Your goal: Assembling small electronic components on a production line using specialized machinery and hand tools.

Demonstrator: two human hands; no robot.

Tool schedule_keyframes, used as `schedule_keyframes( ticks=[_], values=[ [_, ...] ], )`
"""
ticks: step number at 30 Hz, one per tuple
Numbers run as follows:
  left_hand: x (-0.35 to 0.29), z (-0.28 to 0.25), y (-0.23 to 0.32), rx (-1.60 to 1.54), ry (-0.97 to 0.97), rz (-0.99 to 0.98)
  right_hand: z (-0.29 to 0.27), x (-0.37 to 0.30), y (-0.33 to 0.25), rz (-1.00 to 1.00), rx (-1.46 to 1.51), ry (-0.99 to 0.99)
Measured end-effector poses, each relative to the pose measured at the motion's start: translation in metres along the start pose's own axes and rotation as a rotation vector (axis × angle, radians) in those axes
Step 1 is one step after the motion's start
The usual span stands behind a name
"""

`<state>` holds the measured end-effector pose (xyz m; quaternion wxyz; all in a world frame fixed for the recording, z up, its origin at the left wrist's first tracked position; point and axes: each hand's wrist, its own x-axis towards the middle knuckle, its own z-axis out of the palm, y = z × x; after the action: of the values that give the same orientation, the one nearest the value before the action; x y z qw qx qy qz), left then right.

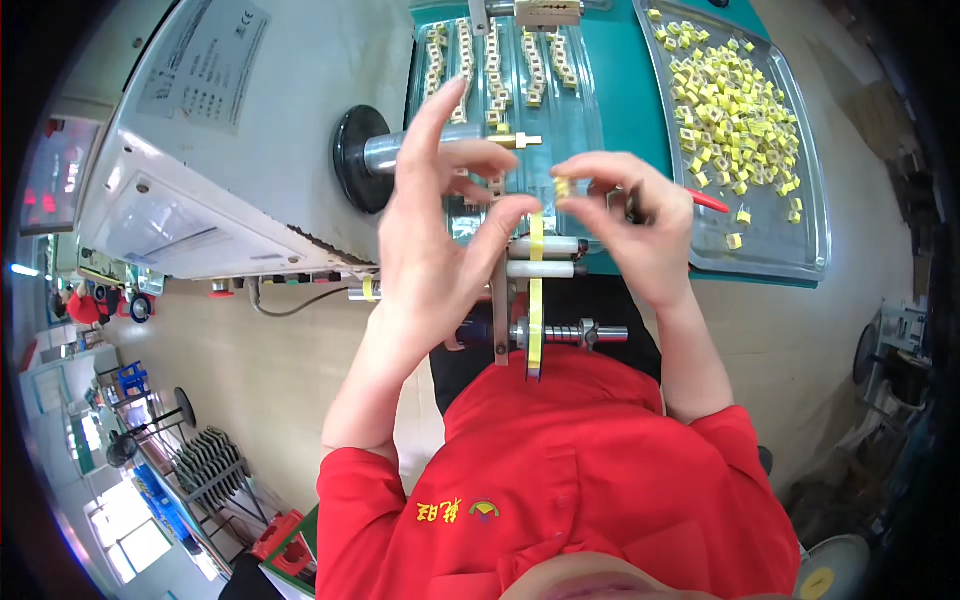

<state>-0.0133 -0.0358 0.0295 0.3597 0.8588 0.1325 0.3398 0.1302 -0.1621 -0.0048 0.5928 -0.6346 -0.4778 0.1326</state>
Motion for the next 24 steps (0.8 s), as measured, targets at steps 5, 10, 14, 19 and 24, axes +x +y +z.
schedule_keyframes(
  ticks=[5, 10, 14, 19, 24],
  values=[
    [0.029, 0.0, -0.042, 0.576, 0.131, 0.339, 0.009, 0.026, 0.026, 0.153, 0.19, 0.064],
    [0.026, 0.006, -0.054, 0.701, 0.127, 0.343, 0.013, 0.033, 0.039, 0.044, 0.259, 0.038],
    [0.025, 0.008, -0.059, 0.699, 0.156, 0.342, 0.017, 0.029, 0.038, 0.203, 0.371, 0.017],
    [0.027, 0.008, -0.055, 0.694, 0.148, 0.318, 0.025, 0.03, 0.045, 0.15, 0.385, 0.025],
    [0.026, 0.009, -0.056, 0.704, 0.121, 0.293, 0.028, 0.026, 0.039, 0.172, 0.345, 0.053]
  ],
)
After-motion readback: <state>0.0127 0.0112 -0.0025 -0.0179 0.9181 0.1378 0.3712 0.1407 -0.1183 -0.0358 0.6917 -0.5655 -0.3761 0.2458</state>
